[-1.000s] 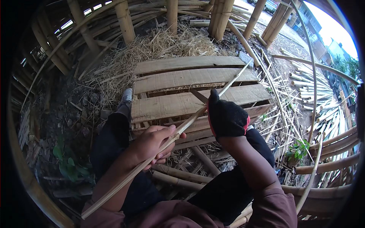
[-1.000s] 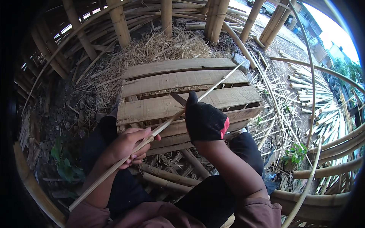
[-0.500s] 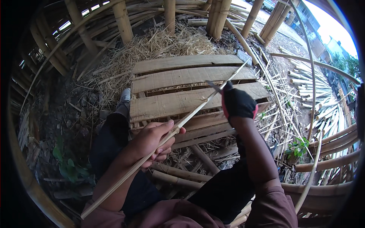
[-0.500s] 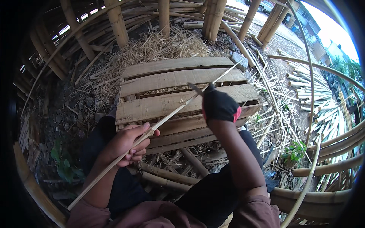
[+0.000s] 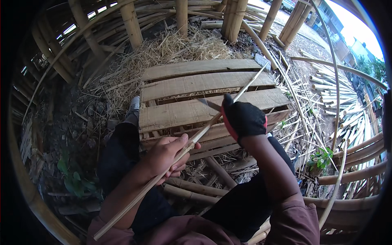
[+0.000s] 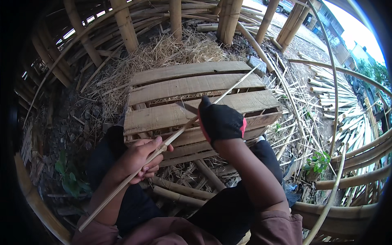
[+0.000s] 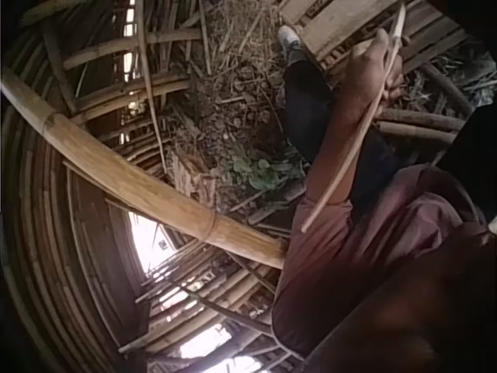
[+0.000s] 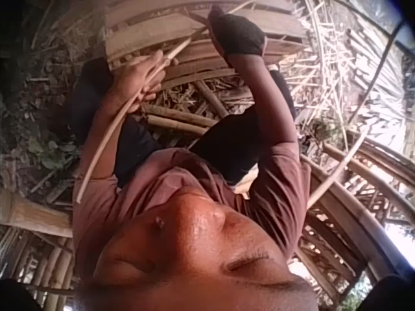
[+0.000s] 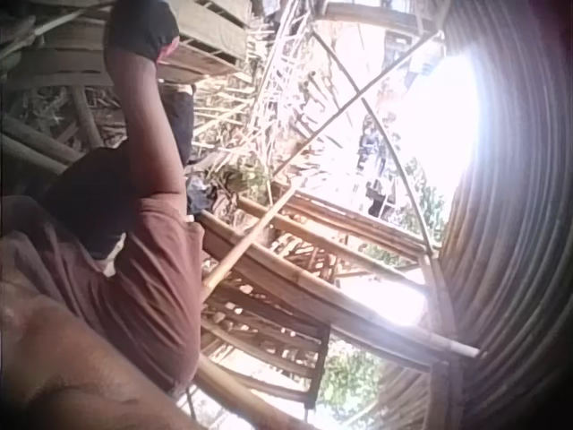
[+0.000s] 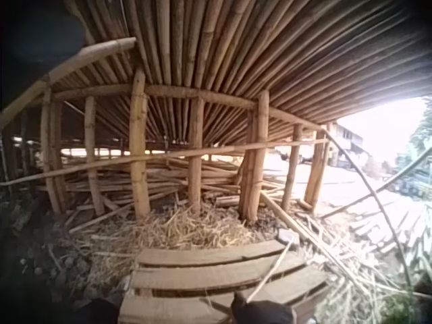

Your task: Shaving a thin strip of wood or bamboo with a knife to thin it.

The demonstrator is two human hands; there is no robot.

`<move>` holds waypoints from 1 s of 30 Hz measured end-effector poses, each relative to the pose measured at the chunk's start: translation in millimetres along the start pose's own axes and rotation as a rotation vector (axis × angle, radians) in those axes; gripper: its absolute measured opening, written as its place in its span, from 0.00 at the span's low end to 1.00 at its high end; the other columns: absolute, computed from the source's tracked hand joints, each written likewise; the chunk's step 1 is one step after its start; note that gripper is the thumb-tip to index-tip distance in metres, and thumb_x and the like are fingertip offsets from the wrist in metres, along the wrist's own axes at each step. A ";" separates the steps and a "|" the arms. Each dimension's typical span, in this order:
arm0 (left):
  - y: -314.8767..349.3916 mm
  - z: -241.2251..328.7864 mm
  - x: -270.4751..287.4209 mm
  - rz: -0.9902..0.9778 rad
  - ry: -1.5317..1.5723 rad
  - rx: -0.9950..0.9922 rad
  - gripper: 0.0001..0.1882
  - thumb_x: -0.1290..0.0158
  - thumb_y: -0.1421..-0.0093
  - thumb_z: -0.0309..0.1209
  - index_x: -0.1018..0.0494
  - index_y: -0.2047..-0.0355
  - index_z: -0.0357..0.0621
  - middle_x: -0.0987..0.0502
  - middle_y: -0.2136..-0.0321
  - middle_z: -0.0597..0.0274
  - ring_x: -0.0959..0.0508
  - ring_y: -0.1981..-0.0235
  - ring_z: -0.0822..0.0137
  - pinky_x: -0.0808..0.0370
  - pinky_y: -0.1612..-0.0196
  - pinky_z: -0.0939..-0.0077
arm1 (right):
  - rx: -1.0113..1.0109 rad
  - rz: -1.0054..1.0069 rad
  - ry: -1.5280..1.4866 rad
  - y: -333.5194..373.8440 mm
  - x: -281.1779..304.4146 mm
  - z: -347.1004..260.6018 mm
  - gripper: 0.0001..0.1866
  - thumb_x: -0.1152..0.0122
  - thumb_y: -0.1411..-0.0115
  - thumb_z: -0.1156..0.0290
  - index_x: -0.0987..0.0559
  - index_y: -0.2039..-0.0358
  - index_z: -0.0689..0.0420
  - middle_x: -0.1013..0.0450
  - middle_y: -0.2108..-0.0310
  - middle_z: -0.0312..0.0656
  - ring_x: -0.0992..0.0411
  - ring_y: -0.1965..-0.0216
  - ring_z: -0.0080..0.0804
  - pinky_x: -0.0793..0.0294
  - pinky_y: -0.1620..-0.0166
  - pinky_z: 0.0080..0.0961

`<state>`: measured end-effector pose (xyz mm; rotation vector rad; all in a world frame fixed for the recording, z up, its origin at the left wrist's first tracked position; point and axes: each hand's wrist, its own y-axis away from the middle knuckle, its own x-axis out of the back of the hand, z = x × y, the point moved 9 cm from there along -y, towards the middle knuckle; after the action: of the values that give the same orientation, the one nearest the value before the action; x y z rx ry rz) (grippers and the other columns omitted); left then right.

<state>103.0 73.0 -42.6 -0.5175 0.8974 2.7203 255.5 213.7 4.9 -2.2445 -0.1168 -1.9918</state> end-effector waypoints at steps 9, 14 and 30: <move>-5.5 5.3 2.9 -0.009 -0.068 -0.045 0.25 0.67 0.27 0.45 0.32 0.56 0.32 0.43 0.93 0.73 0.47 0.95 0.81 0.47 0.91 0.86 | 0.068 -0.055 -0.067 26.2 3.1 -25.3 0.37 0.72 0.30 0.46 0.19 0.76 0.57 0.23 0.77 0.55 0.23 0.70 0.56 0.26 0.62 0.49; -2.7 11.4 -5.7 -0.030 -0.093 -0.069 0.25 0.66 0.27 0.45 0.31 0.56 0.33 0.43 0.93 0.72 0.46 0.95 0.81 0.46 0.91 0.85 | -0.031 0.100 0.098 -17.1 3.3 30.5 0.30 0.71 0.29 0.52 0.19 0.71 0.54 0.22 0.76 0.50 0.22 0.71 0.52 0.27 0.65 0.55; 5.9 3.0 6.4 -0.018 0.016 -0.003 0.24 0.67 0.27 0.45 0.31 0.55 0.34 0.43 0.92 0.73 0.47 0.95 0.81 0.47 0.90 0.86 | -0.053 0.038 -0.019 -19.7 2.1 21.1 0.34 0.73 0.30 0.51 0.19 0.76 0.56 0.22 0.76 0.50 0.22 0.72 0.53 0.26 0.65 0.50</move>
<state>94.5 70.9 -39.8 -0.5461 0.8888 2.7050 273.6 236.4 5.6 -2.2807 -0.0239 -1.9773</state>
